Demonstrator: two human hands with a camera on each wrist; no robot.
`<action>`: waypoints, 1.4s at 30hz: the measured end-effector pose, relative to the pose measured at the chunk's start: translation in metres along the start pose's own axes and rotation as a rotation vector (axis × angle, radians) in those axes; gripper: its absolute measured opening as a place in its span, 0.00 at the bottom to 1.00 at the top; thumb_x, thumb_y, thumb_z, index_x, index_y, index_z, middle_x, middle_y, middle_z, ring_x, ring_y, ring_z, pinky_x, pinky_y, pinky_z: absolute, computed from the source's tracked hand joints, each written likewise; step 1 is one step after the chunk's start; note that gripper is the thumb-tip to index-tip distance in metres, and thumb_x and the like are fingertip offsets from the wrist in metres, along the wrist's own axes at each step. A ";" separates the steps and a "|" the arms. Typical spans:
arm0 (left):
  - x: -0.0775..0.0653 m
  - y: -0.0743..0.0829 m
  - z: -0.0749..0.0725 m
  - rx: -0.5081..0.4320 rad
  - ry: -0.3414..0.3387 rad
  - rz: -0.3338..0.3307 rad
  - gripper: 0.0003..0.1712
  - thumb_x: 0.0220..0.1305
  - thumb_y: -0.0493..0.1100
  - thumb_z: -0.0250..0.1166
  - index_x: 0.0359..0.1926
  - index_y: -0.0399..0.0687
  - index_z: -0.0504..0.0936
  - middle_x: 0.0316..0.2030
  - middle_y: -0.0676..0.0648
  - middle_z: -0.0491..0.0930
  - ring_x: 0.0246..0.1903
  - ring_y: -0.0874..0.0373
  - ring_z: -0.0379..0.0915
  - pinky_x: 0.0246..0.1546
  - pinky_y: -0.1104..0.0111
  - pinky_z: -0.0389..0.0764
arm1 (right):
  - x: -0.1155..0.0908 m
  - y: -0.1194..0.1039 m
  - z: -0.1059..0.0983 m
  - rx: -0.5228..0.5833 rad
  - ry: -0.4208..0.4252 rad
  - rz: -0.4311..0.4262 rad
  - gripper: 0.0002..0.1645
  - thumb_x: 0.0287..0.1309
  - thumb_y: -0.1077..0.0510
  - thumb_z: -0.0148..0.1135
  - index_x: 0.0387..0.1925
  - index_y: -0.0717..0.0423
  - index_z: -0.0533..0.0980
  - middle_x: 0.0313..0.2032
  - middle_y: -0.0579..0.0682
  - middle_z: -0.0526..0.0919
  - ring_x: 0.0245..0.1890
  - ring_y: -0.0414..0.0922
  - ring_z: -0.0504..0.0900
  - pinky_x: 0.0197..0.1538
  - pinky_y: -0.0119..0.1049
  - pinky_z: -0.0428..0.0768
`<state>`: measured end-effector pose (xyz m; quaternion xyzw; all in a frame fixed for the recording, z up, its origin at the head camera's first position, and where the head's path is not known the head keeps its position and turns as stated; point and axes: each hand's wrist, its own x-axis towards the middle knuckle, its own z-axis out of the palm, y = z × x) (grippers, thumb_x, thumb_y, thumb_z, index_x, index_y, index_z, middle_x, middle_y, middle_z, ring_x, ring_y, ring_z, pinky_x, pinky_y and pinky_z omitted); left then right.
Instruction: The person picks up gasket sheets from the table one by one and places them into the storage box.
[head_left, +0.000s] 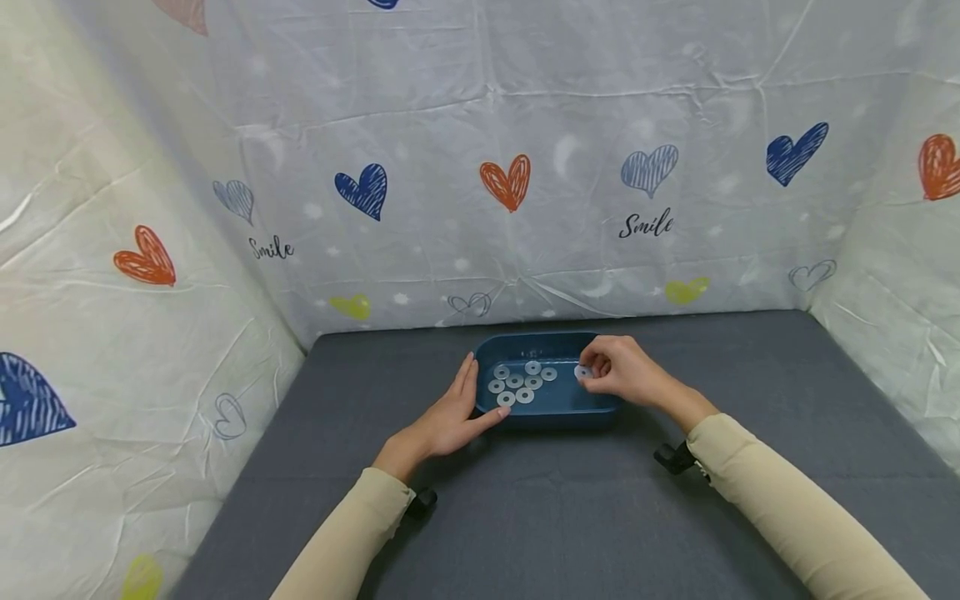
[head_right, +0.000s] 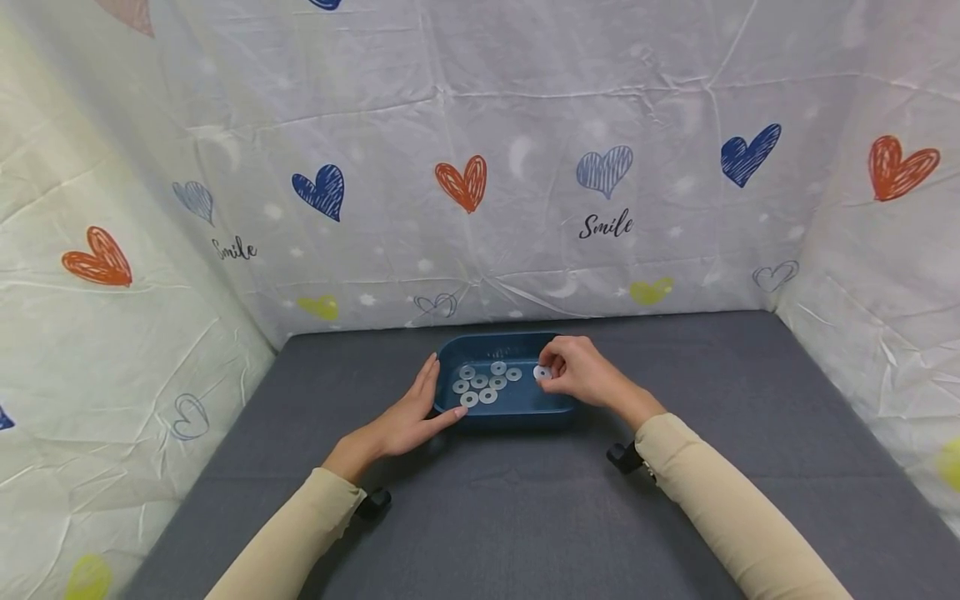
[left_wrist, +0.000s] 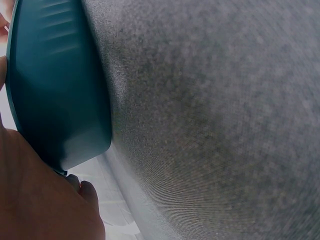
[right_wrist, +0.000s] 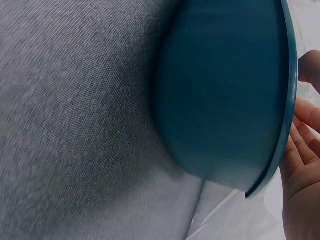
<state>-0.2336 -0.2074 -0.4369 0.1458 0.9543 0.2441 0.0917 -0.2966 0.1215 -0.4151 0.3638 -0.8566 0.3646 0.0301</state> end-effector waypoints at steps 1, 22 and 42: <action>0.000 0.000 0.000 -0.001 -0.002 -0.001 0.64 0.68 0.79 0.49 0.82 0.44 0.30 0.81 0.47 0.23 0.80 0.48 0.33 0.76 0.48 0.52 | 0.001 0.000 0.001 -0.001 -0.003 0.001 0.11 0.58 0.61 0.74 0.42 0.60 0.83 0.33 0.47 0.82 0.31 0.38 0.79 0.38 0.38 0.82; 0.000 0.001 0.000 0.002 0.005 -0.011 0.65 0.67 0.80 0.49 0.82 0.44 0.31 0.82 0.45 0.26 0.80 0.48 0.33 0.75 0.48 0.52 | 0.023 -0.003 0.023 -0.019 -0.071 -0.008 0.11 0.60 0.61 0.72 0.43 0.62 0.84 0.33 0.49 0.82 0.30 0.38 0.78 0.38 0.37 0.80; -0.001 0.001 0.000 0.002 0.000 -0.011 0.65 0.67 0.80 0.49 0.82 0.44 0.31 0.82 0.44 0.26 0.80 0.48 0.34 0.75 0.49 0.52 | 0.036 -0.004 0.036 0.046 -0.136 0.034 0.11 0.61 0.61 0.71 0.44 0.62 0.84 0.39 0.52 0.85 0.34 0.40 0.82 0.41 0.38 0.82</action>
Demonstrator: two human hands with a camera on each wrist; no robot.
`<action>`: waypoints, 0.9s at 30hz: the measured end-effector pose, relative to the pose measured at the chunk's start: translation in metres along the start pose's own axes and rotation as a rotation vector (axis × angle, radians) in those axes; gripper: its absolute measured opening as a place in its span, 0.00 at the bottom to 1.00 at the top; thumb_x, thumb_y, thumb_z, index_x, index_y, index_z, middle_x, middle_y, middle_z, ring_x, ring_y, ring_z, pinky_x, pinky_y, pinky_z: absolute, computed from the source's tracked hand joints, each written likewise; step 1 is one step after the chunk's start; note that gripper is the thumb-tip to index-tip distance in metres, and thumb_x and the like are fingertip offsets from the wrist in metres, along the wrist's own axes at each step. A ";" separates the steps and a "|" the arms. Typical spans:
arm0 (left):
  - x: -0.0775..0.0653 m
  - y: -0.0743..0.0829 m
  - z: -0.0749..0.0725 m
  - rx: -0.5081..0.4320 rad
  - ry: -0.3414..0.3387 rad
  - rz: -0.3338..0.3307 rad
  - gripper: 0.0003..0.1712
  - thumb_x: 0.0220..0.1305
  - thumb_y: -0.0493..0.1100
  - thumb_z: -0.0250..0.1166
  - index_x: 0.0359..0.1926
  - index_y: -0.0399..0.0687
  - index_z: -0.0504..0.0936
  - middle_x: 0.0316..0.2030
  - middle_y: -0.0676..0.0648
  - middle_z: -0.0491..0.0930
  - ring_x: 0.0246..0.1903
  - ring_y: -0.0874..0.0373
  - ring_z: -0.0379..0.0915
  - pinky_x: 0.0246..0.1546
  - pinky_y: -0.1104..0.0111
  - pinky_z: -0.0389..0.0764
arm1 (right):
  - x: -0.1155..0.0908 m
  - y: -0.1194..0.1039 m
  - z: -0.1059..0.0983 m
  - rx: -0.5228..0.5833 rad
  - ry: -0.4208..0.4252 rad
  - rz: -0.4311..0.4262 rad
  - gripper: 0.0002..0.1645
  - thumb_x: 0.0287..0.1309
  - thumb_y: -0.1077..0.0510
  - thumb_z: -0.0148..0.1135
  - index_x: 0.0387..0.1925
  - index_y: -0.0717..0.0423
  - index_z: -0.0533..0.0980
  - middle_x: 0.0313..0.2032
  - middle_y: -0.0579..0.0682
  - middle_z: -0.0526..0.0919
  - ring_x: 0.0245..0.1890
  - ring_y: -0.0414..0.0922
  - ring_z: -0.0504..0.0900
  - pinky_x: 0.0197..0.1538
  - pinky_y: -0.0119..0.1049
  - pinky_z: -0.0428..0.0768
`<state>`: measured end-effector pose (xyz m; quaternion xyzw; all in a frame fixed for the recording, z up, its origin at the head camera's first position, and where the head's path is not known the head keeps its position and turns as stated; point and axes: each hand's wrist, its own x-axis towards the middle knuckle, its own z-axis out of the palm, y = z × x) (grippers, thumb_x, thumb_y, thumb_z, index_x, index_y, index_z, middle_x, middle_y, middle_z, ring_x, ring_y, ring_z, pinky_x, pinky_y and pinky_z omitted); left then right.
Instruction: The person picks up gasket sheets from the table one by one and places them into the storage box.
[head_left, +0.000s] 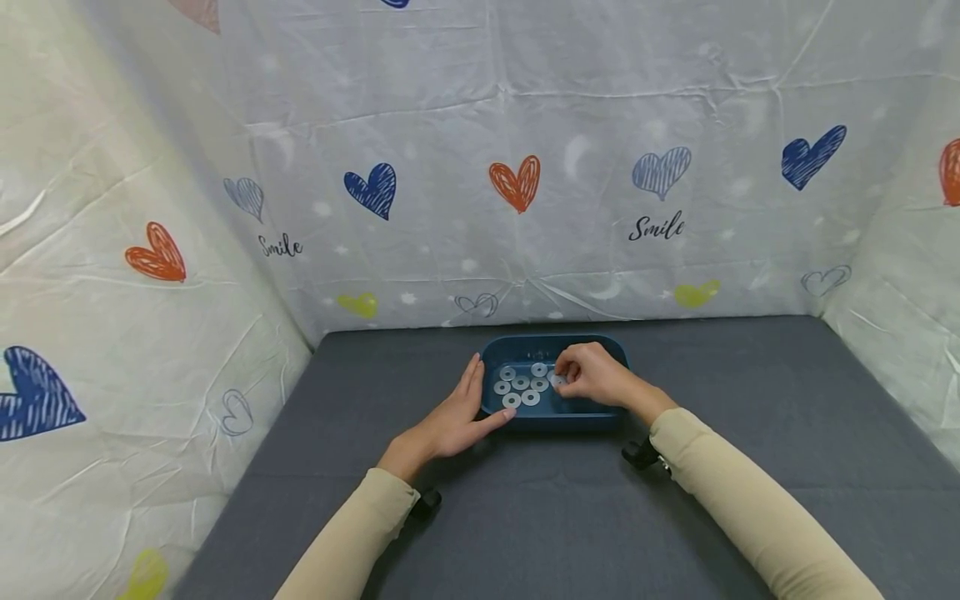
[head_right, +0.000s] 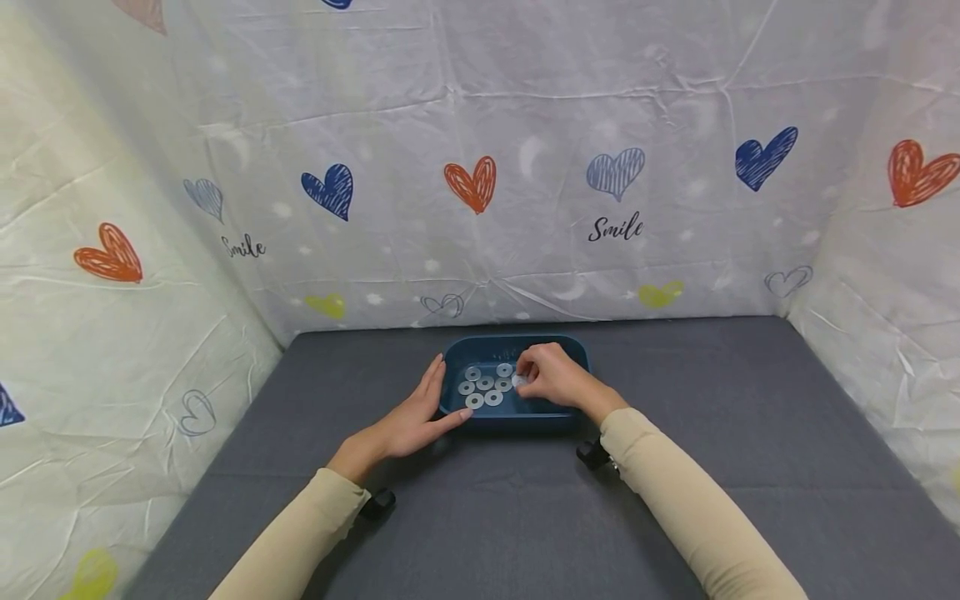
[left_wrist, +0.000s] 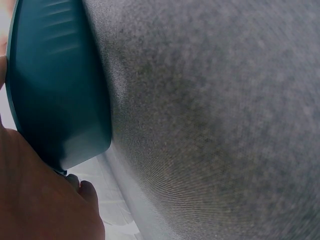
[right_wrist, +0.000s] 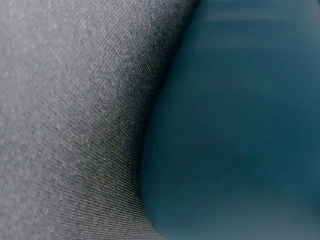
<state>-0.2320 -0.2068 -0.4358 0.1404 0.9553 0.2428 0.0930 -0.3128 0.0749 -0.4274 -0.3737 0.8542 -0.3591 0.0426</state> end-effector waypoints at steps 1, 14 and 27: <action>0.000 0.000 0.000 -0.002 0.000 0.000 0.65 0.67 0.80 0.49 0.82 0.44 0.31 0.82 0.44 0.26 0.80 0.48 0.35 0.75 0.49 0.52 | 0.001 0.000 0.000 0.002 -0.008 0.005 0.11 0.61 0.61 0.71 0.44 0.63 0.84 0.39 0.51 0.85 0.34 0.40 0.82 0.41 0.38 0.82; -0.001 0.000 0.000 -0.008 0.009 0.013 0.63 0.68 0.78 0.49 0.82 0.43 0.33 0.82 0.44 0.26 0.80 0.48 0.34 0.75 0.49 0.53 | 0.011 0.007 0.004 -0.030 -0.122 0.031 0.13 0.62 0.60 0.72 0.46 0.63 0.84 0.40 0.52 0.84 0.35 0.41 0.82 0.42 0.38 0.83; -0.002 0.000 -0.001 -0.007 0.003 0.010 0.62 0.69 0.77 0.50 0.82 0.43 0.32 0.81 0.49 0.23 0.80 0.50 0.33 0.76 0.50 0.52 | 0.017 0.011 0.010 -0.079 -0.181 0.041 0.11 0.62 0.59 0.72 0.44 0.60 0.84 0.40 0.51 0.85 0.36 0.41 0.83 0.43 0.38 0.83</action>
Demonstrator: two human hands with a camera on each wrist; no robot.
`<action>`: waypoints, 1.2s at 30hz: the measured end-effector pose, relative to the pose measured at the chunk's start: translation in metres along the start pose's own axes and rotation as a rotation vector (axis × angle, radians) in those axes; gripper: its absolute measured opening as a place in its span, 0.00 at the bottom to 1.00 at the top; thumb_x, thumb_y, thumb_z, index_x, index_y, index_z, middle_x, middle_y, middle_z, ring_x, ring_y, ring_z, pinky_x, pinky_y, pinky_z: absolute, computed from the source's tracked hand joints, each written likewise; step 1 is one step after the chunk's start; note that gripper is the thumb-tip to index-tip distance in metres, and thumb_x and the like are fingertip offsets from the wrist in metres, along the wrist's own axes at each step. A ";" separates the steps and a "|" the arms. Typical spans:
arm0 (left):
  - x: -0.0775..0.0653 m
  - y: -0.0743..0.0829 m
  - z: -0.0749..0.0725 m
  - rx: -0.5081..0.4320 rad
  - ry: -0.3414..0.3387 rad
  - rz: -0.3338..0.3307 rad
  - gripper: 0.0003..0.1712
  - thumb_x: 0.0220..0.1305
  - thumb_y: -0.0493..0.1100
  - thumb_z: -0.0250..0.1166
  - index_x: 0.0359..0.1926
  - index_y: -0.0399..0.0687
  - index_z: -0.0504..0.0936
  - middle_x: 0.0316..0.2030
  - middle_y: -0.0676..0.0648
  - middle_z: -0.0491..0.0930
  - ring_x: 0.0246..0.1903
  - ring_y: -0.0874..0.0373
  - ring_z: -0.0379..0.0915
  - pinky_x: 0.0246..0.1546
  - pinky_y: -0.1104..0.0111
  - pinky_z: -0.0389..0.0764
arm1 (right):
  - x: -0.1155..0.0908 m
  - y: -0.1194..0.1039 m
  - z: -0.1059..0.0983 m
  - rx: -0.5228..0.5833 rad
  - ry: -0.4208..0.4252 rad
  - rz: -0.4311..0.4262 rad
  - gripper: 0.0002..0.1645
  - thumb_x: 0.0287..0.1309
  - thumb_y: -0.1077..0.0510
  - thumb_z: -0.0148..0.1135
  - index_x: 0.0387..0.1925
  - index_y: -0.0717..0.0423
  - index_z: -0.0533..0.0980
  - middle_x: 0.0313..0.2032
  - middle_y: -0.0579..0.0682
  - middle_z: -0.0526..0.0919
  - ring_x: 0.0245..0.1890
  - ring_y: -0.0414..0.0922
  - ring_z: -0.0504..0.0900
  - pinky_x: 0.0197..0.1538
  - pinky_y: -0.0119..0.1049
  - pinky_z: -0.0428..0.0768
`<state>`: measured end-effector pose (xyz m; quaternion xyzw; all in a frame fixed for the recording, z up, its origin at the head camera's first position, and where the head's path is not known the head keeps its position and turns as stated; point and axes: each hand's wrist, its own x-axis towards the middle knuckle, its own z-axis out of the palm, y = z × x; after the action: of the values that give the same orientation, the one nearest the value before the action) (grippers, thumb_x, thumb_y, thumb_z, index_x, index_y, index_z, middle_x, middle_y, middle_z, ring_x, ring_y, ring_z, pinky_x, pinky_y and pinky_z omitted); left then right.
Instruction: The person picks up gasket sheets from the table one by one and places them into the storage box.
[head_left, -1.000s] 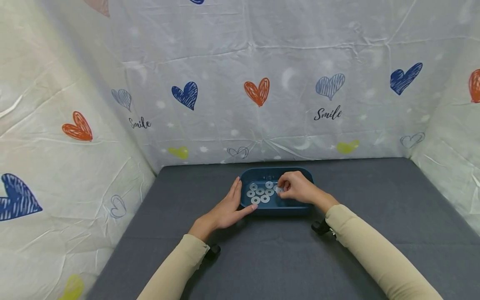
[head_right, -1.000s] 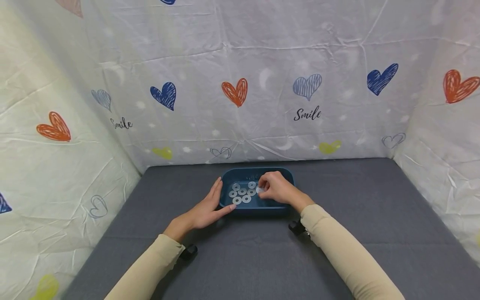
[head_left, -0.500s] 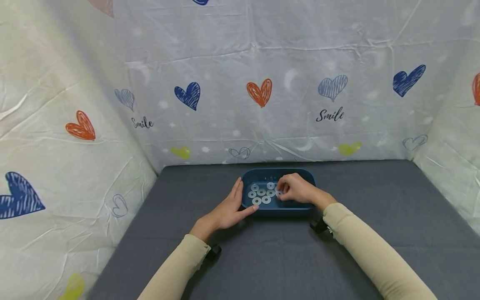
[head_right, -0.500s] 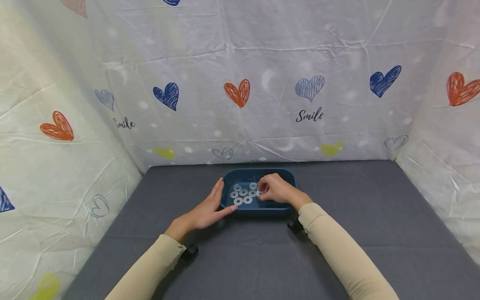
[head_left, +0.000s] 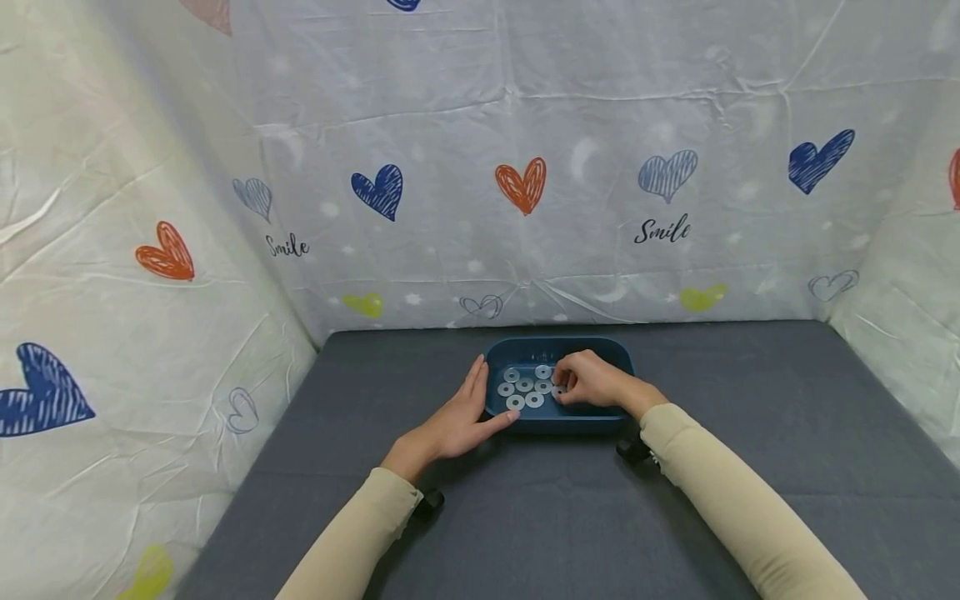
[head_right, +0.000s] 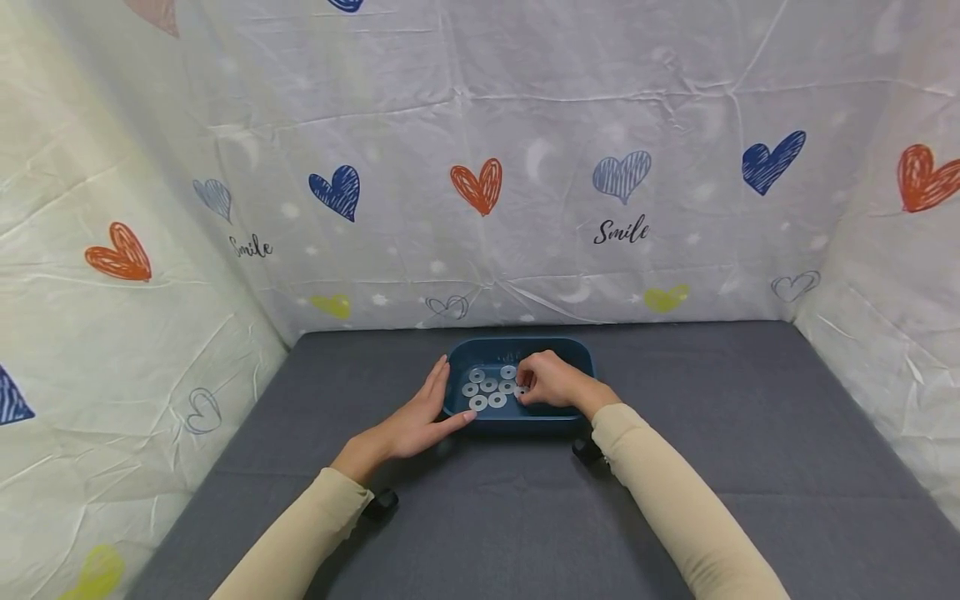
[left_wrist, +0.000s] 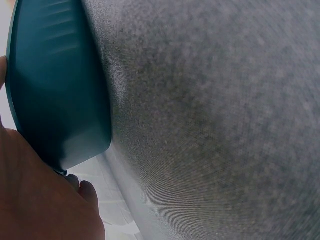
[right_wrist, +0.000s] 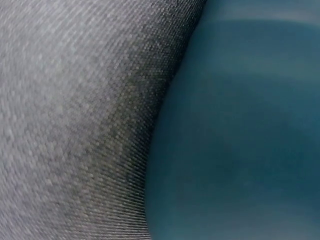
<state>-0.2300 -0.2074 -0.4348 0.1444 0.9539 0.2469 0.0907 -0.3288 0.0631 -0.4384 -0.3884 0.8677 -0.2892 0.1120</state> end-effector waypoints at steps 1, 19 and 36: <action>0.000 0.000 0.000 0.002 0.000 0.002 0.62 0.69 0.77 0.50 0.82 0.43 0.32 0.81 0.48 0.24 0.80 0.49 0.33 0.76 0.50 0.52 | 0.000 0.000 0.000 -0.002 -0.003 0.003 0.11 0.62 0.59 0.72 0.44 0.60 0.84 0.41 0.51 0.85 0.36 0.41 0.83 0.43 0.38 0.83; 0.002 -0.001 0.001 0.005 0.001 0.002 0.63 0.68 0.79 0.49 0.82 0.44 0.32 0.82 0.46 0.26 0.80 0.50 0.33 0.76 0.50 0.52 | 0.004 0.004 0.003 -0.014 -0.004 -0.025 0.09 0.60 0.59 0.74 0.40 0.60 0.85 0.38 0.51 0.84 0.33 0.38 0.82 0.40 0.36 0.83; 0.005 -0.002 0.005 0.003 0.010 0.010 0.63 0.68 0.78 0.50 0.82 0.43 0.33 0.82 0.45 0.27 0.80 0.47 0.35 0.75 0.48 0.53 | 0.000 0.006 0.003 0.034 -0.015 0.026 0.13 0.59 0.60 0.74 0.44 0.61 0.84 0.39 0.51 0.84 0.35 0.40 0.82 0.42 0.37 0.83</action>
<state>-0.2337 -0.2053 -0.4402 0.1481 0.9540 0.2465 0.0846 -0.3311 0.0643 -0.4445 -0.3771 0.8668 -0.2996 0.1291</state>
